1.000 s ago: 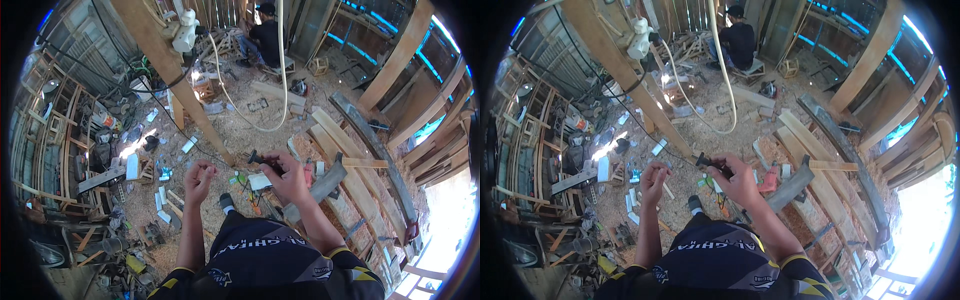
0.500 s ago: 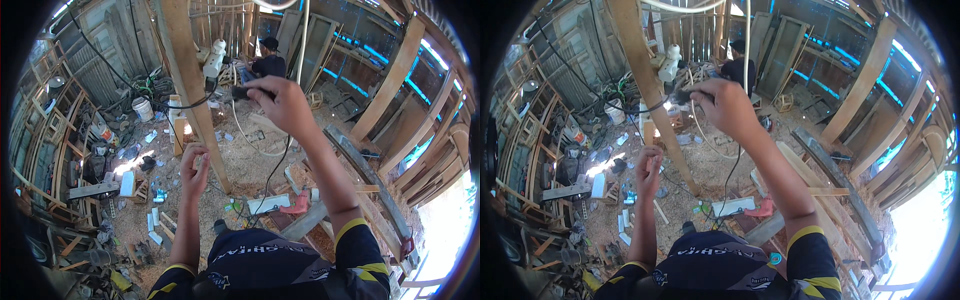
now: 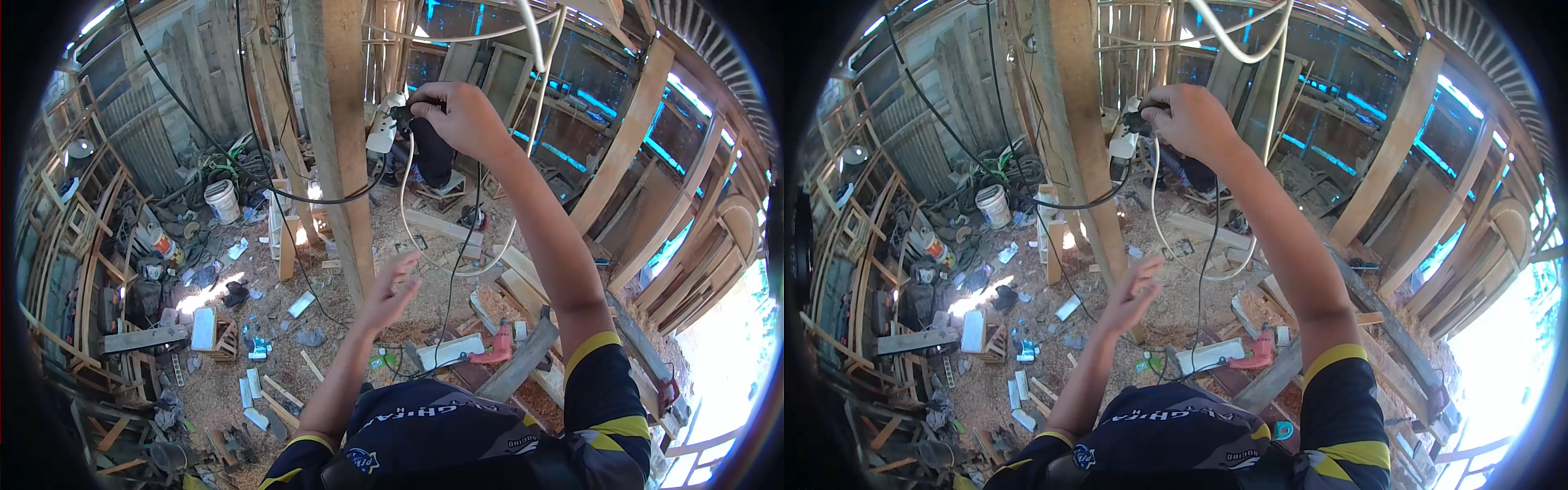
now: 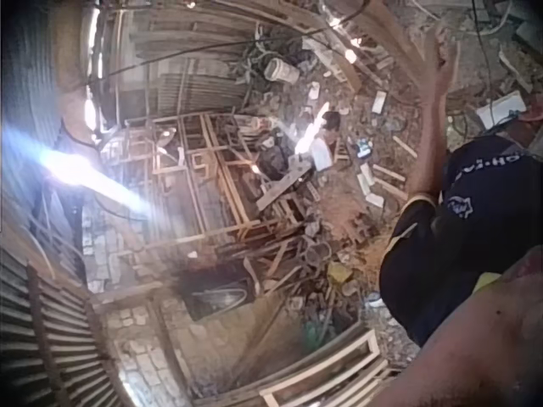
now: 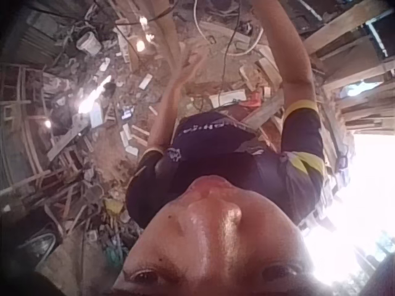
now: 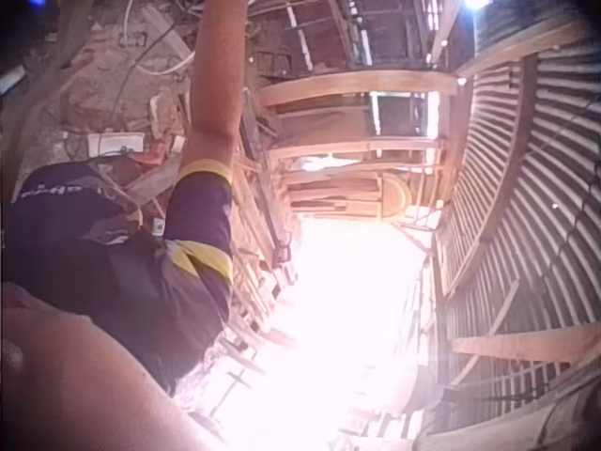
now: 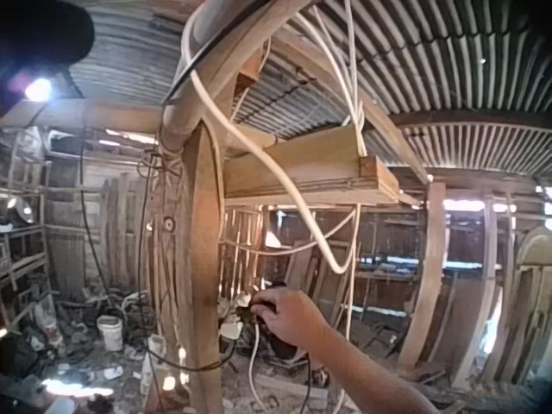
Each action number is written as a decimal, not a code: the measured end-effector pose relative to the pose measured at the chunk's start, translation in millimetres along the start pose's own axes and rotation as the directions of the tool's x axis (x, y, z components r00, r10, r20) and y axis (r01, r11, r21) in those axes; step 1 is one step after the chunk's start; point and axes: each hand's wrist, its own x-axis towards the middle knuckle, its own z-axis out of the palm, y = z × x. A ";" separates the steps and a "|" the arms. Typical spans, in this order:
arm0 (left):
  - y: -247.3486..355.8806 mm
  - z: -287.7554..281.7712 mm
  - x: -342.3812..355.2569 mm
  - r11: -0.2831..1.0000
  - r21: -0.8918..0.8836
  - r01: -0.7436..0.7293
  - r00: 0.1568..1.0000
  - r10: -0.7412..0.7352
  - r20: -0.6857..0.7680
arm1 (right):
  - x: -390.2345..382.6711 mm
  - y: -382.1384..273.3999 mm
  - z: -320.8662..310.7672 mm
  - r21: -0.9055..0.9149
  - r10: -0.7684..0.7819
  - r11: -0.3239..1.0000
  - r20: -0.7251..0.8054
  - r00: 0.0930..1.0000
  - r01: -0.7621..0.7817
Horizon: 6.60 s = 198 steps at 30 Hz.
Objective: Measuring a wooden plank with a tape measure and marking it before using a power drill.
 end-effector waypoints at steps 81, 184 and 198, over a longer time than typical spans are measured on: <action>48.2 -75.1 66.9 0.511 0.840 -0.182 0.622 0.721 -0.304 | 58.0 15.1 33.5 -0.172 -0.279 0.927 0.280 0.918 0.334; 61.0 -35.9 189.9 0.398 0.914 -0.079 0.390 0.856 -0.339 | 70.5 14.6 19.3 -0.087 -0.485 0.820 0.420 0.767 0.566; 63.8 -36.4 187.7 0.388 0.921 -0.026 0.406 0.846 -0.344 | 64.7 17.4 19.5 -0.093 -0.450 0.837 0.444 0.775 0.540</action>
